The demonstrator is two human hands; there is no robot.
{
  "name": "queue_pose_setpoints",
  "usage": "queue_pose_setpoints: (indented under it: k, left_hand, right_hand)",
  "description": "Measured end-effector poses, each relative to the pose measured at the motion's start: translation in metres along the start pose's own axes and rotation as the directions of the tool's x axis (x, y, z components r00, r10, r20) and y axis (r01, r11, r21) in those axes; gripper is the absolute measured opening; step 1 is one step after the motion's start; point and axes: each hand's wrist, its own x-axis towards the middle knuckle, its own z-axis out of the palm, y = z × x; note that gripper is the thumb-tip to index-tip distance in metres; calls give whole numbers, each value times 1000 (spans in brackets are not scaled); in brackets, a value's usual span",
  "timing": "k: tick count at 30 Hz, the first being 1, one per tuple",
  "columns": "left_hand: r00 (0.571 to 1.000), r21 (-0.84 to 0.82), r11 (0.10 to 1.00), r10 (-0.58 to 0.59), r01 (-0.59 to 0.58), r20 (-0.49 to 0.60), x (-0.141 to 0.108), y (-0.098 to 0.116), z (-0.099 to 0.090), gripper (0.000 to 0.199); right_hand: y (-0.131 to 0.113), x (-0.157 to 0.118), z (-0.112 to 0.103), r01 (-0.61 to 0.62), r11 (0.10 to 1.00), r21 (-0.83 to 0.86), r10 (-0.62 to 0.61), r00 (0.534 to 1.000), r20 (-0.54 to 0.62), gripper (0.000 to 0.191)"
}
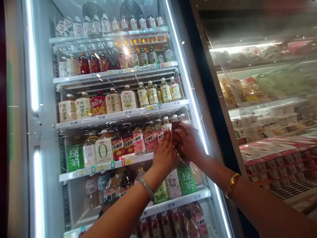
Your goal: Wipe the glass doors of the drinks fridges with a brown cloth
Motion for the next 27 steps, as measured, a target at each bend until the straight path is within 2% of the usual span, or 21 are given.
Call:
queue_pose_setpoints:
  k: [3, 5, 6, 7, 9, 12, 14, 16, 18, 20, 22, 24, 26, 27]
  left_hand:
    - [1000, -8, 1000, 12, -12, 7, 5, -15, -10, 70]
    - [997, -11, 997, 78, -78, -12, 8, -25, -13, 70]
    - [994, -11, 994, 105, -106, -26, 13, -29, -14, 70]
    - [992, -10, 992, 124, -124, -39, 21, -33, -15, 69]
    - [991, -11, 992, 124, -124, -58, 46, -40, -17, 70]
    - [996, -27, 998, 60, -62, -60, 91, -48, -24, 71]
    - [1000, -42, 999, -15, 14, -25, 109, -51, -29, 70]
    - [998, -49, 997, -58, 59, 19, 110, -52, -32, 72]
    - [999, -43, 999, -10, 11, 38, 97, -52, -33, 73]
    - [995, -27, 995, 98, -97, 34, 83, -51, -32, 73]
    - [987, -14, 988, 157, -157, 41, 78, -52, -31, 71]
    - [992, -11, 994, 113, -113, 62, 86, -55, -33, 71]
    - [996, -16, 999, 42, -41, 78, 102, -59, -36, 71]
    - [996, -18, 1000, 19, -17, 82, 109, -61, -39, 70]
  right_hand:
    - [2, -12, -9, 246, 967, 68, -250, 966, 71, 31]
    - [19, -3, -16, 288, 955, 66, -293, 952, 90, 26]
    - [29, 10, -17, 257, 965, 47, -260, 962, 89, 25]
    - [38, 27, -16, 159, 987, 11, -159, 985, 69, 24]
    - [49, 68, -9, 8, 999, -41, -9, 1000, -24, 29]
    - [40, 115, 9, -92, 995, -49, 86, 989, -123, 37]
    - [25, 117, 17, -42, 998, -36, 39, 994, -103, 37]
    - [15, 98, 16, 66, 998, -13, -66, 997, -41, 36]
    - [18, 73, 6, 159, 987, 15, -160, 987, 14, 32]
    - [32, 60, -5, 194, 981, 30, -195, 980, 41, 27]
    - [49, 69, -10, 150, 989, 11, -151, 988, 27, 26]
    - [58, 94, -6, 39, 999, -31, -40, 998, -44, 33]
    - [53, 121, 5, -62, 996, -58, 55, 991, -122, 41]
    - [46, 130, 11, -74, 995, -61, 65, 989, -134, 42]
